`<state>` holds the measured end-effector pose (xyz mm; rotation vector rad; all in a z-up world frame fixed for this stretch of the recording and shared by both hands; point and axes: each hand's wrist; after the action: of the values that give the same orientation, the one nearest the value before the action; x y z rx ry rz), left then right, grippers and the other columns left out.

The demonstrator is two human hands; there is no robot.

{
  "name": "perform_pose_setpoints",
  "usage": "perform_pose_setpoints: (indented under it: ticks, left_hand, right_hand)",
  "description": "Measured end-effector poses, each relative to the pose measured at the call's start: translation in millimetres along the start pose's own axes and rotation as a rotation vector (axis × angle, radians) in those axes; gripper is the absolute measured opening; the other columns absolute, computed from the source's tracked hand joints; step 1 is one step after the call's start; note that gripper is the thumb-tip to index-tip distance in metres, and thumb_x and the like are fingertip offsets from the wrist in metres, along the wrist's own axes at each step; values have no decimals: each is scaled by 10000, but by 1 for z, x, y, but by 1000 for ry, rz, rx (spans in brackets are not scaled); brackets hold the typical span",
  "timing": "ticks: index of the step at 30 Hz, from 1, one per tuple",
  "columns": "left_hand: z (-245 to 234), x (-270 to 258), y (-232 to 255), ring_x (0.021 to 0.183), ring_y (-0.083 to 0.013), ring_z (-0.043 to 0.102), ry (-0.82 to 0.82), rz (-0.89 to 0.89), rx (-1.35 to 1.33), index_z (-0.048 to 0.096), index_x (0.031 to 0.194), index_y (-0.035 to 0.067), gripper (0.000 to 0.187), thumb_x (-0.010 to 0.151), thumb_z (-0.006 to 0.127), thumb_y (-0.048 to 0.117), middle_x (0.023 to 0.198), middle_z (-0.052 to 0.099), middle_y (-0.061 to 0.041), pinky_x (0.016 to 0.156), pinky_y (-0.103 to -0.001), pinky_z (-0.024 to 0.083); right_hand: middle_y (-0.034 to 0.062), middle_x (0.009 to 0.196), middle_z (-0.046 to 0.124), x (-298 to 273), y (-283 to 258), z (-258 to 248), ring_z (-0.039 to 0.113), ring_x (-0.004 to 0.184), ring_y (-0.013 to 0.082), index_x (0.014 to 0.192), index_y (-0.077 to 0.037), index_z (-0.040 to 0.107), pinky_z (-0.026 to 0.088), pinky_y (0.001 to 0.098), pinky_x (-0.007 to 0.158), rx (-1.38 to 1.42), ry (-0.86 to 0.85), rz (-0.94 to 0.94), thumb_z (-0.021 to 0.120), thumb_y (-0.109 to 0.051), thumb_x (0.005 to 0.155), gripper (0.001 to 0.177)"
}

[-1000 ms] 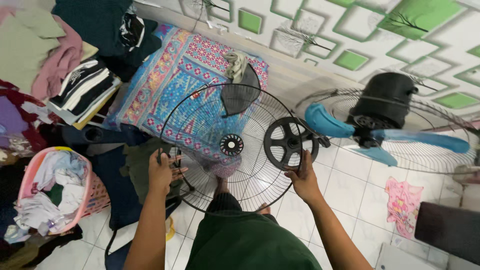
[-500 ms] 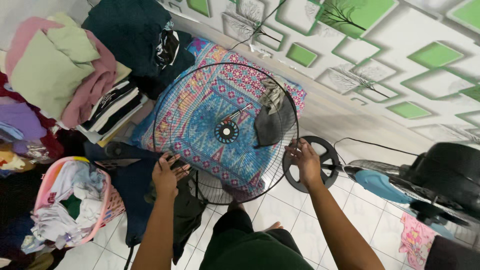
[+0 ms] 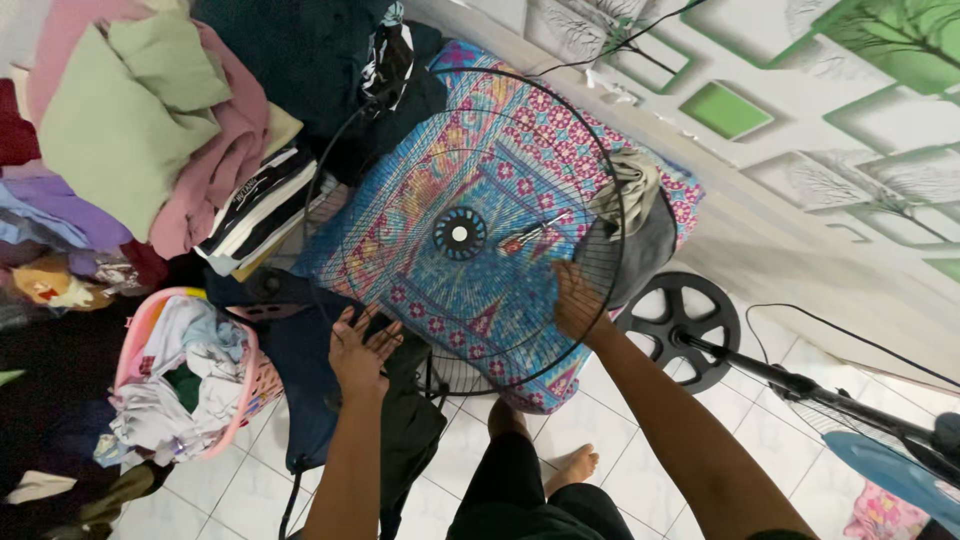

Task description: The person unplugs a standing fan, removes the front grille, and then unscrews the central nut to detach the fan blades. They use a screwdriver to loosen the nut and place the removed parts on a nearby table.

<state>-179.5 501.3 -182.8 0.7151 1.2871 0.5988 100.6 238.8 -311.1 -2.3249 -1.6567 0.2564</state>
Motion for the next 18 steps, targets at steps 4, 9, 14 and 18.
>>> perform_pose_setpoints:
  ticks: [4, 9, 14, 18]
  left_hand:
    - [8, -2, 2, 903, -352, 739, 10, -5, 24, 449, 1399, 113, 491, 1076, 278, 441, 1296, 662, -170, 742, -449, 639]
    - [17, 1, -4, 896, -342, 742, 4, -26, 14, 446, 1378, 116, 473, 1074, 275, 434, 1286, 662, -165, 745, -442, 638]
    - [24, 9, -22, 908, -325, 746, 9, -90, 16, 458, 1350, 98, 501, 1070, 288, 477, 1284, 670, -160, 764, -431, 630]
    - [32, 18, -38, 924, -338, 733, 22, -143, 12, 454, 1336, 93, 522, 1057, 305, 507, 1299, 651, -137, 796, -453, 618]
  right_hand:
    - [190, 1703, 80, 71, -19, -4, 259, 1482, 412, 1574, -10, 46, 395, 416, 1106, 202, -504, 414, 575, 89, 757, 978]
    - [268, 1605, 247, 94, -23, -9, 328, 1460, 438, 1572, 49, 102, 399, 474, 1143, 100, -322, 123, 636, 4, 751, 980]
    - [242, 1379, 521, 74, -26, -7, 522, 1232, 399, 1288, -71, 577, 482, 517, 1025, 190, -289, 422, 687, -252, 940, 407]
    - [58, 921, 746, 62, -27, -8, 565, 1175, 314, 1095, -84, 659, 518, 481, 973, 276, -183, 512, 692, -342, 934, 306]
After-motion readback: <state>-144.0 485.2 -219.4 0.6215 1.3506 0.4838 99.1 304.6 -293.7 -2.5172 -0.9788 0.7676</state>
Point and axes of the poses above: each hand's wrist, its own x-axis towards the middle knuckle, its own z-axis out of the palm, y = z × x
